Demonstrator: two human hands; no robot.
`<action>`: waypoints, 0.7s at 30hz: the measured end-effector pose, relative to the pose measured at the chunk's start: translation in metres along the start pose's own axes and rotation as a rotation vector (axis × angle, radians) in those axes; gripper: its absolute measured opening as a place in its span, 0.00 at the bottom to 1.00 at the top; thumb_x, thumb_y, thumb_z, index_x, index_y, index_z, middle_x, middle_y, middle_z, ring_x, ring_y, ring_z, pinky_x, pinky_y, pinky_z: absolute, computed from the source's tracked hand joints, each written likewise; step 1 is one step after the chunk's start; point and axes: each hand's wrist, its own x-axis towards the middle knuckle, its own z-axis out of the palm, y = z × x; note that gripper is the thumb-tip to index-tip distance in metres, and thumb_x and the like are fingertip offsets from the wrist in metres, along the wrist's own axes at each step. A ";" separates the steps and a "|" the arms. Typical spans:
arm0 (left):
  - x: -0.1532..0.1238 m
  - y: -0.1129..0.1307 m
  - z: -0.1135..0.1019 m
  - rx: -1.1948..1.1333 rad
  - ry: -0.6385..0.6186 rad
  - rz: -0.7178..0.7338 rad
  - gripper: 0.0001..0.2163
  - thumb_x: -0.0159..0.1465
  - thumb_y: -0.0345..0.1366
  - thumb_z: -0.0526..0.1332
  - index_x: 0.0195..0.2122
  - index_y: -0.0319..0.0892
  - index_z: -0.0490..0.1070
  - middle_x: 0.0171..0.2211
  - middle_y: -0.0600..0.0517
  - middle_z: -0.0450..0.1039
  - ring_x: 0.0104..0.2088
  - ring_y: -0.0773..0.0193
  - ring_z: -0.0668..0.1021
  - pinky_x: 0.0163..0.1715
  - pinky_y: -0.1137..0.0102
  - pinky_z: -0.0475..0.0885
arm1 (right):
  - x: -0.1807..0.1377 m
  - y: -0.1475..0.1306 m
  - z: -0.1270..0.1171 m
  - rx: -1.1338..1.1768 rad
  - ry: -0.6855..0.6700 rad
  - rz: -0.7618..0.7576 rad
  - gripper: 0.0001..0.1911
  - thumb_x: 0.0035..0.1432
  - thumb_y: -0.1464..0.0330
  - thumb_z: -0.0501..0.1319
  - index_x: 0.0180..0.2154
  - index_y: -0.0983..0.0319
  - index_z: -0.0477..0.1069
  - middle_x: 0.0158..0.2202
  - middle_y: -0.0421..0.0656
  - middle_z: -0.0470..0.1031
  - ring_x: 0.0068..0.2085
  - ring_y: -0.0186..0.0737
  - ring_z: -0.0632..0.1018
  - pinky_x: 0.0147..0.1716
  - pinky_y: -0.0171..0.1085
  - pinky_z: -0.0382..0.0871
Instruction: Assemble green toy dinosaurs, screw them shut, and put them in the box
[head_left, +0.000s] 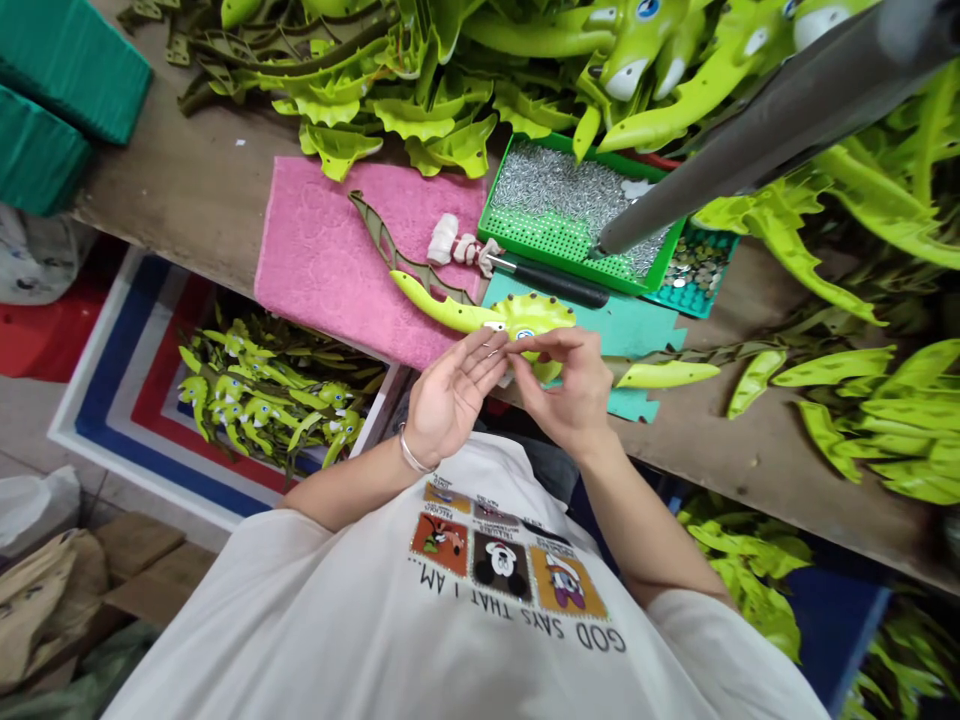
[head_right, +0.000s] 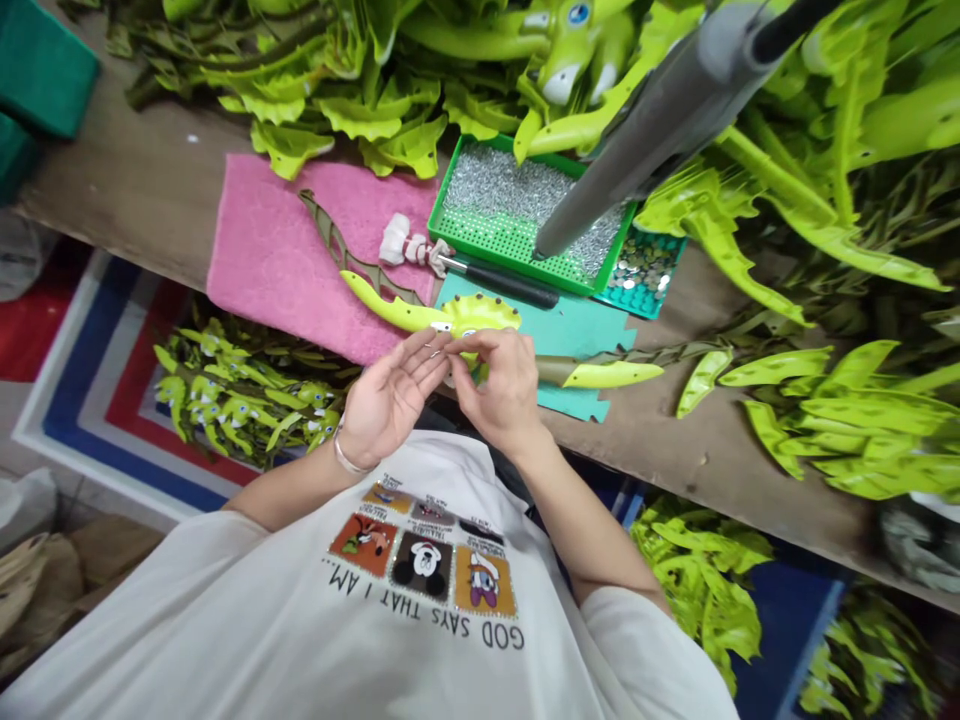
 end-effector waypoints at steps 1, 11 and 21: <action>-0.001 0.000 -0.001 0.004 -0.004 0.010 0.18 0.72 0.31 0.50 0.55 0.30 0.73 0.53 0.37 0.78 0.60 0.54 0.76 0.65 0.61 0.66 | -0.003 0.000 -0.003 -0.003 -0.003 -0.003 0.11 0.62 0.70 0.63 0.44 0.57 0.63 0.36 0.41 0.80 0.31 0.38 0.76 0.34 0.42 0.68; -0.002 0.000 -0.014 0.006 0.013 0.071 0.19 0.72 0.30 0.49 0.59 0.30 0.70 0.52 0.37 0.79 0.59 0.54 0.77 0.66 0.60 0.65 | -0.018 0.004 0.001 -0.175 0.001 -0.203 0.14 0.60 0.73 0.63 0.44 0.56 0.62 0.32 0.37 0.79 0.29 0.39 0.75 0.36 0.42 0.62; -0.004 -0.002 -0.011 -0.009 -0.003 0.050 0.18 0.71 0.31 0.50 0.56 0.33 0.72 0.51 0.40 0.80 0.60 0.56 0.76 0.66 0.60 0.64 | -0.006 -0.006 0.002 -0.156 0.019 -0.142 0.10 0.61 0.70 0.64 0.43 0.57 0.66 0.34 0.39 0.81 0.32 0.40 0.78 0.37 0.42 0.63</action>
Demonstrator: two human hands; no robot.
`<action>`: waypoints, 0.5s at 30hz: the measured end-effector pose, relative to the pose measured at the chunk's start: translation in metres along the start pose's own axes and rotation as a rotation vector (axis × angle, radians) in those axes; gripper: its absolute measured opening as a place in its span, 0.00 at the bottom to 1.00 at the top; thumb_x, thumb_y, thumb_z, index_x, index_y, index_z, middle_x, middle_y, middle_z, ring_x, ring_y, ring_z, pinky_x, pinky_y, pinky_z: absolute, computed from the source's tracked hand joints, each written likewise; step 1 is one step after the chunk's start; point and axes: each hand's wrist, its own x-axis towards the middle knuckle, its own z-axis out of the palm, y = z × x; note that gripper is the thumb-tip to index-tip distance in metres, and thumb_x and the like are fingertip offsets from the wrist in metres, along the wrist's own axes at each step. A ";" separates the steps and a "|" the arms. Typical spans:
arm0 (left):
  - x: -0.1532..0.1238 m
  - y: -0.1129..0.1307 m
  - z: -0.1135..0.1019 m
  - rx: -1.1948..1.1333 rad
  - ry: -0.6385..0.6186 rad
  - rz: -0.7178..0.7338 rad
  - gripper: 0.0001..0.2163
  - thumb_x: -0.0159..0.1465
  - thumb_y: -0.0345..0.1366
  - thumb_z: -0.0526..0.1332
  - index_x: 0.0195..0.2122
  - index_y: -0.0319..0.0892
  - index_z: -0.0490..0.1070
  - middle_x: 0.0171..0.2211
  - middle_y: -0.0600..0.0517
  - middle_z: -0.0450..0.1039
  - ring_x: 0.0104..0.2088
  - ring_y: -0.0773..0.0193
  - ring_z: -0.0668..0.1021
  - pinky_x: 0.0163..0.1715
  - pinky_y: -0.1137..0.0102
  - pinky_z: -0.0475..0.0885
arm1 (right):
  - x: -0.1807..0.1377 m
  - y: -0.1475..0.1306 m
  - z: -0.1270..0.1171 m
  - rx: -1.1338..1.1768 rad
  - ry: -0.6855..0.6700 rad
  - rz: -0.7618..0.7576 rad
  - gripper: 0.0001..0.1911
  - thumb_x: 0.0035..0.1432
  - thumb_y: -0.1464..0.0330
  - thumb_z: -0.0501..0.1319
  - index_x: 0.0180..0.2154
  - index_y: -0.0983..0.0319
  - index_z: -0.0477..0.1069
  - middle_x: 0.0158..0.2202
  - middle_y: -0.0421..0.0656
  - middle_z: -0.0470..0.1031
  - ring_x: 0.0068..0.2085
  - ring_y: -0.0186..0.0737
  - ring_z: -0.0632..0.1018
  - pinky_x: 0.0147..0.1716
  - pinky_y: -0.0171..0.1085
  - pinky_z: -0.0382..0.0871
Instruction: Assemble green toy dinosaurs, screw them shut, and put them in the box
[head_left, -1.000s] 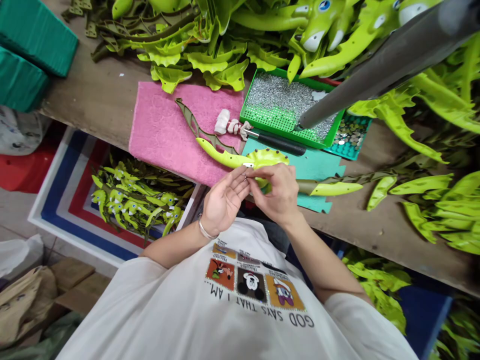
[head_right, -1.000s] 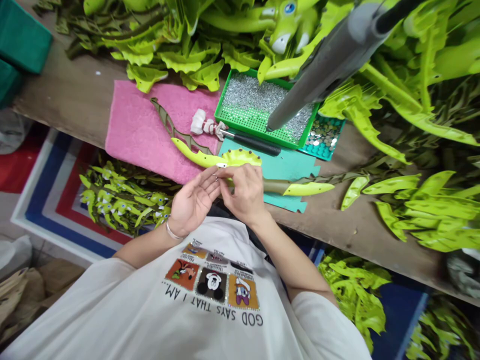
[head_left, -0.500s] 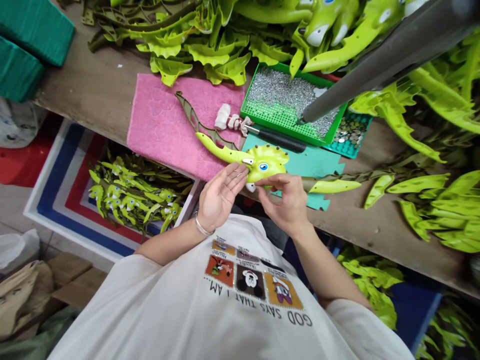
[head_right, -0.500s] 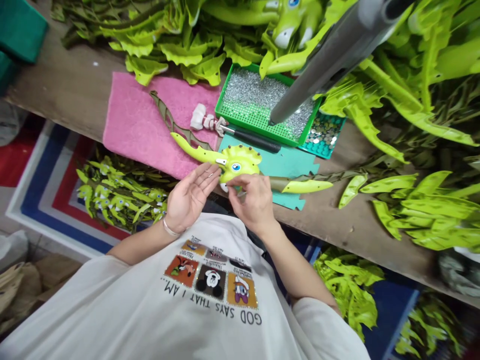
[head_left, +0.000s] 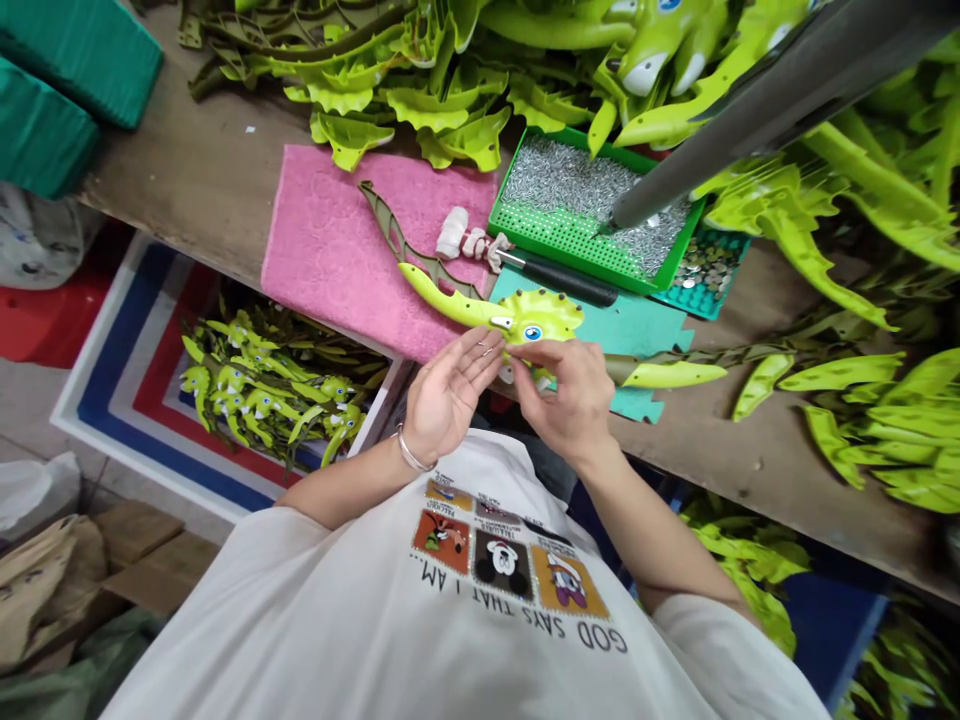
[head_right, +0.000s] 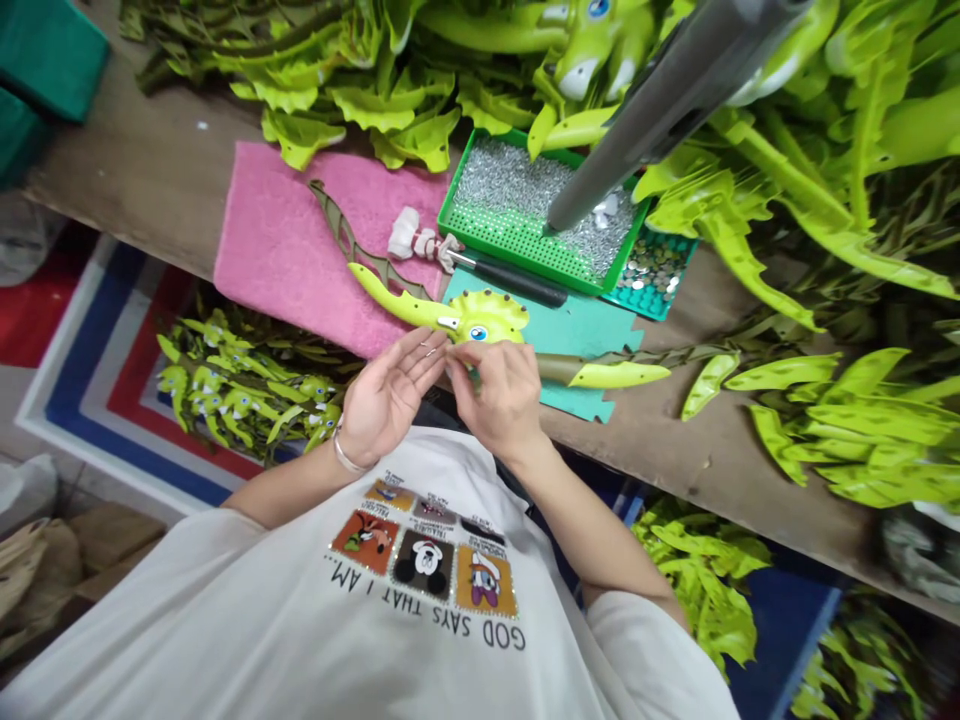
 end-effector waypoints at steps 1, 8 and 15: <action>0.000 0.000 0.001 0.003 -0.001 0.007 0.17 0.71 0.31 0.50 0.54 0.33 0.74 0.51 0.40 0.80 0.61 0.56 0.76 0.66 0.61 0.65 | 0.003 -0.003 0.003 0.016 0.034 0.031 0.10 0.61 0.70 0.64 0.43 0.57 0.66 0.35 0.40 0.81 0.33 0.40 0.78 0.37 0.42 0.63; 0.001 0.005 0.004 -0.027 0.047 0.064 0.18 0.71 0.31 0.50 0.56 0.33 0.73 0.53 0.39 0.79 0.63 0.57 0.74 0.66 0.63 0.64 | 0.017 -0.023 0.025 0.131 0.024 0.206 0.08 0.59 0.71 0.63 0.40 0.57 0.66 0.33 0.40 0.77 0.34 0.41 0.78 0.40 0.44 0.65; 0.009 0.016 -0.006 -0.093 0.076 0.137 0.20 0.71 0.31 0.50 0.62 0.35 0.68 0.55 0.40 0.77 0.62 0.57 0.74 0.66 0.61 0.65 | 0.044 -0.003 0.053 0.135 -0.092 0.152 0.05 0.62 0.71 0.56 0.41 0.58 0.64 0.36 0.45 0.75 0.38 0.46 0.75 0.40 0.45 0.65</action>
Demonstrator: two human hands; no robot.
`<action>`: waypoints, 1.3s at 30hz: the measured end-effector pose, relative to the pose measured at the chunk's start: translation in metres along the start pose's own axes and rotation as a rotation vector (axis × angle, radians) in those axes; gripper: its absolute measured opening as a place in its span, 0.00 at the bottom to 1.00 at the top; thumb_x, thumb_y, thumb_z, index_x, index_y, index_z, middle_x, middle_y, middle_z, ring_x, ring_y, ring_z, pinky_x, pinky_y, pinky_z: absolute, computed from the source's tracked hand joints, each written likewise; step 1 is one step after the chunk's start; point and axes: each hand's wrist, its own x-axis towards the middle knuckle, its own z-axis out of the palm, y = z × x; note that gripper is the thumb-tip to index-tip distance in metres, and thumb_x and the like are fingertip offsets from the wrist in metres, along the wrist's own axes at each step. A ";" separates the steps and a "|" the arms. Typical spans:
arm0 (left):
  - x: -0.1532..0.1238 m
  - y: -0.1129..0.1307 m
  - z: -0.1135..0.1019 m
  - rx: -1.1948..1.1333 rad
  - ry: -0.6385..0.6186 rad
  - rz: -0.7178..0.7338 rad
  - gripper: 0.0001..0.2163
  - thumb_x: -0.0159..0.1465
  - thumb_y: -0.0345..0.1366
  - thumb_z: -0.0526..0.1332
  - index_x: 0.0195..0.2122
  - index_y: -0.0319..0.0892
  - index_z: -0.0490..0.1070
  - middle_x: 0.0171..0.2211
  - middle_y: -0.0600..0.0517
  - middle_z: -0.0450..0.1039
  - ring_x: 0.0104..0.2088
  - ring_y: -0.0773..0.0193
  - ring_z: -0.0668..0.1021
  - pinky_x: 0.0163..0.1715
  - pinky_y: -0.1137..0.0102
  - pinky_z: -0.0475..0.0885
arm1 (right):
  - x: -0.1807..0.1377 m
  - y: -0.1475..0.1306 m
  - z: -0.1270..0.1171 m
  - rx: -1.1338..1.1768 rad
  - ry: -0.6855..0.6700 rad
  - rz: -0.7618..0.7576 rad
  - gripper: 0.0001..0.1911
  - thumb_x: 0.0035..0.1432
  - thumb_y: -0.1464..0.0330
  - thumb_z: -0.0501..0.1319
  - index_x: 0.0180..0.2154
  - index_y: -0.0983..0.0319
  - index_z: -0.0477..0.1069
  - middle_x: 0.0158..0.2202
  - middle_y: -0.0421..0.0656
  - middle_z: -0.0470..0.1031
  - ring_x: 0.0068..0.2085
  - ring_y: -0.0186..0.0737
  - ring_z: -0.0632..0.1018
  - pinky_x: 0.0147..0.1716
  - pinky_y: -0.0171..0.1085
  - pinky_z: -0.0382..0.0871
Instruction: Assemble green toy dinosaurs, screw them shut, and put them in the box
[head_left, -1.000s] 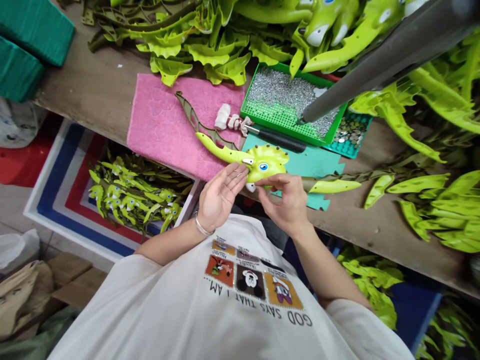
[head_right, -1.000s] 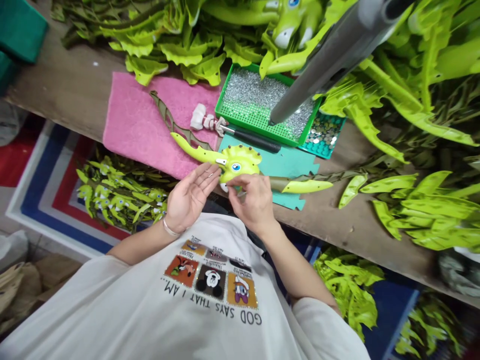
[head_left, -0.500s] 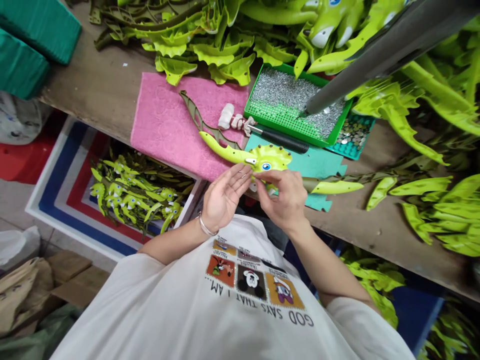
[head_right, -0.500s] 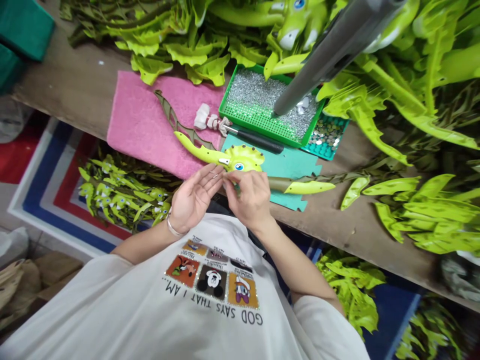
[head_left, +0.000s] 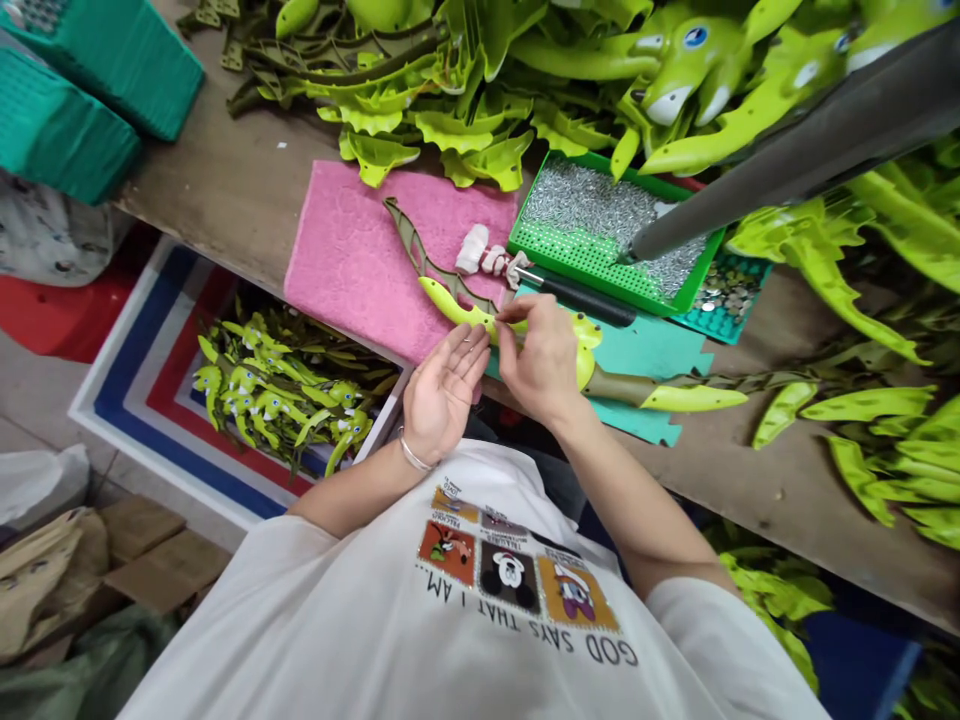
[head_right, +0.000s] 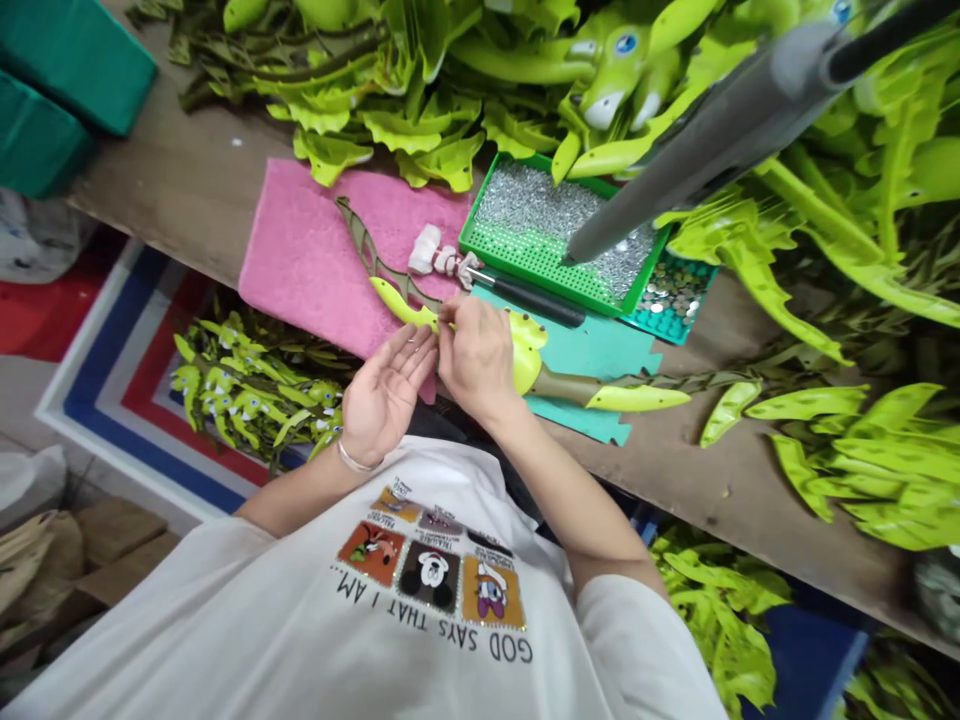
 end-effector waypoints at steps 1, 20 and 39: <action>0.001 0.001 -0.001 0.001 0.008 0.003 0.20 0.71 0.31 0.50 0.62 0.35 0.68 0.55 0.40 0.78 0.62 0.57 0.75 0.66 0.61 0.65 | 0.004 0.003 0.003 -0.031 -0.035 -0.023 0.06 0.62 0.72 0.55 0.41 0.58 0.64 0.36 0.45 0.75 0.38 0.46 0.75 0.39 0.45 0.65; 0.004 0.005 0.004 -0.004 0.053 0.060 0.17 0.73 0.30 0.48 0.49 0.33 0.77 0.51 0.42 0.79 0.62 0.59 0.74 0.65 0.65 0.67 | 0.013 -0.010 0.001 0.029 -0.082 -0.310 0.03 0.65 0.70 0.57 0.40 0.59 0.69 0.33 0.43 0.79 0.34 0.40 0.78 0.37 0.40 0.69; 0.031 0.032 -0.013 -0.029 0.100 0.294 0.18 0.71 0.28 0.49 0.59 0.29 0.67 0.58 0.35 0.74 0.62 0.56 0.74 0.65 0.60 0.67 | 0.087 -0.006 0.054 0.254 -0.372 -0.064 0.10 0.56 0.72 0.60 0.41 0.57 0.66 0.35 0.43 0.81 0.38 0.46 0.81 0.38 0.45 0.75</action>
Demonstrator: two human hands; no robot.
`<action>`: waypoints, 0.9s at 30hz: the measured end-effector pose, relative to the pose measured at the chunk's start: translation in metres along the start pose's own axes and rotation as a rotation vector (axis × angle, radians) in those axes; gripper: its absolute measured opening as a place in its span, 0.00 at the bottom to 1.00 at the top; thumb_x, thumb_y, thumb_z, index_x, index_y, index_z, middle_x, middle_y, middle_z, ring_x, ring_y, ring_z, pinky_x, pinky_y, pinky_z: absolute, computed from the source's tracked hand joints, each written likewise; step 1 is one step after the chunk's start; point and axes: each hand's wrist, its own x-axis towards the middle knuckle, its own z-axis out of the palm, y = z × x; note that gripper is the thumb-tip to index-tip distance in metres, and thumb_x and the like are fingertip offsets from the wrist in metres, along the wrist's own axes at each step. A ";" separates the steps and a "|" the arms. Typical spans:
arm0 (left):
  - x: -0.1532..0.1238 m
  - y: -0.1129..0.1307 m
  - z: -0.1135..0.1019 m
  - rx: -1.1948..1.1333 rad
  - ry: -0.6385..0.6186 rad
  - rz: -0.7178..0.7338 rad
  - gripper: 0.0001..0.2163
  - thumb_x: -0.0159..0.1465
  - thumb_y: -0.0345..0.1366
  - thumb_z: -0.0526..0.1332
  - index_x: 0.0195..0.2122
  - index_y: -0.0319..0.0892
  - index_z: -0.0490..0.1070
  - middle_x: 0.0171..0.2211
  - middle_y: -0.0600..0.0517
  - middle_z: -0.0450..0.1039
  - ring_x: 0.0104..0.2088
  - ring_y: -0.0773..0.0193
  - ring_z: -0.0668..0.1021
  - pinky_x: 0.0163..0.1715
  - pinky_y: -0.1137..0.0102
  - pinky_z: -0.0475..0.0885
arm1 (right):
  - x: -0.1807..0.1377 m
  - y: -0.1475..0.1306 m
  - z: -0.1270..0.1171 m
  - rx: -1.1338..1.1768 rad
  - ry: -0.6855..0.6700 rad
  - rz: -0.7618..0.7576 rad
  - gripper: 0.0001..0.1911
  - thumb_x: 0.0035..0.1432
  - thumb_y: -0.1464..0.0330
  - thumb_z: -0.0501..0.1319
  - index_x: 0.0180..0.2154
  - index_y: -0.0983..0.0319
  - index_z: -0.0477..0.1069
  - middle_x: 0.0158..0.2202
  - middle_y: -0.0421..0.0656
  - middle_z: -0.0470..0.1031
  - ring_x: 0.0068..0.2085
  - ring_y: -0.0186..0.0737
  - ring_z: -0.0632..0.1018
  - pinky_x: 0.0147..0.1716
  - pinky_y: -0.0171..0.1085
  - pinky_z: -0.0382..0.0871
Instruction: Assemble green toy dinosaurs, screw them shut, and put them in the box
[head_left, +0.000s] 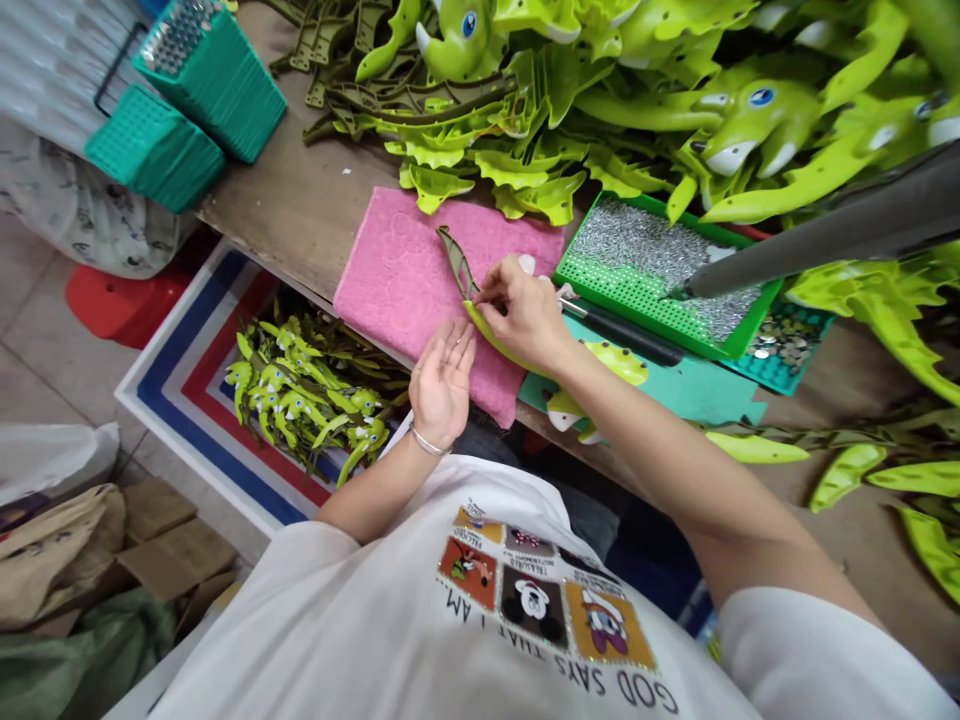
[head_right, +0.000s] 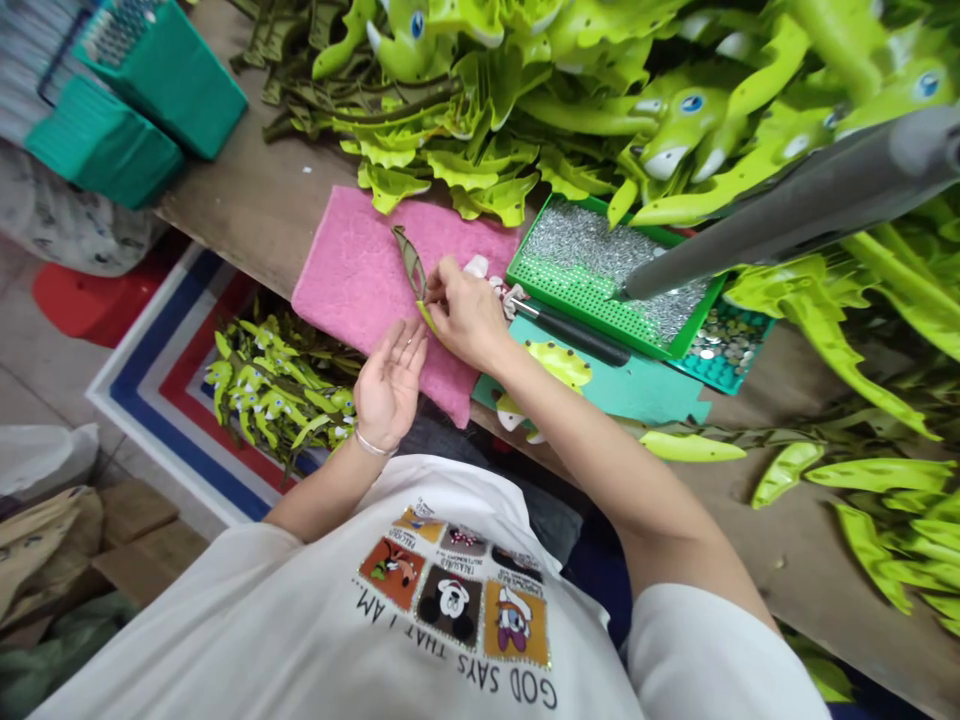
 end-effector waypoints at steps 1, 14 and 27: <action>0.000 0.000 0.000 0.001 -0.004 0.002 0.18 0.71 0.28 0.49 0.59 0.28 0.67 0.57 0.34 0.74 0.62 0.55 0.74 0.65 0.60 0.67 | 0.000 0.000 -0.001 -0.020 -0.006 -0.005 0.08 0.56 0.71 0.60 0.40 0.57 0.66 0.35 0.43 0.81 0.38 0.47 0.81 0.39 0.46 0.75; -0.025 -0.013 0.013 0.118 -0.180 0.002 0.19 0.73 0.34 0.47 0.56 0.37 0.73 0.60 0.42 0.74 0.67 0.59 0.68 0.68 0.63 0.62 | -0.073 -0.039 -0.018 -0.002 0.290 -0.001 0.07 0.59 0.71 0.61 0.39 0.57 0.64 0.35 0.41 0.80 0.37 0.41 0.82 0.38 0.41 0.75; -0.058 -0.065 0.032 0.358 -0.616 -0.169 0.17 0.62 0.40 0.69 0.52 0.45 0.77 0.62 0.46 0.72 0.67 0.50 0.68 0.70 0.57 0.58 | -0.197 -0.001 -0.085 -0.184 0.744 0.385 0.12 0.60 0.67 0.63 0.42 0.56 0.60 0.35 0.40 0.80 0.37 0.40 0.83 0.38 0.42 0.77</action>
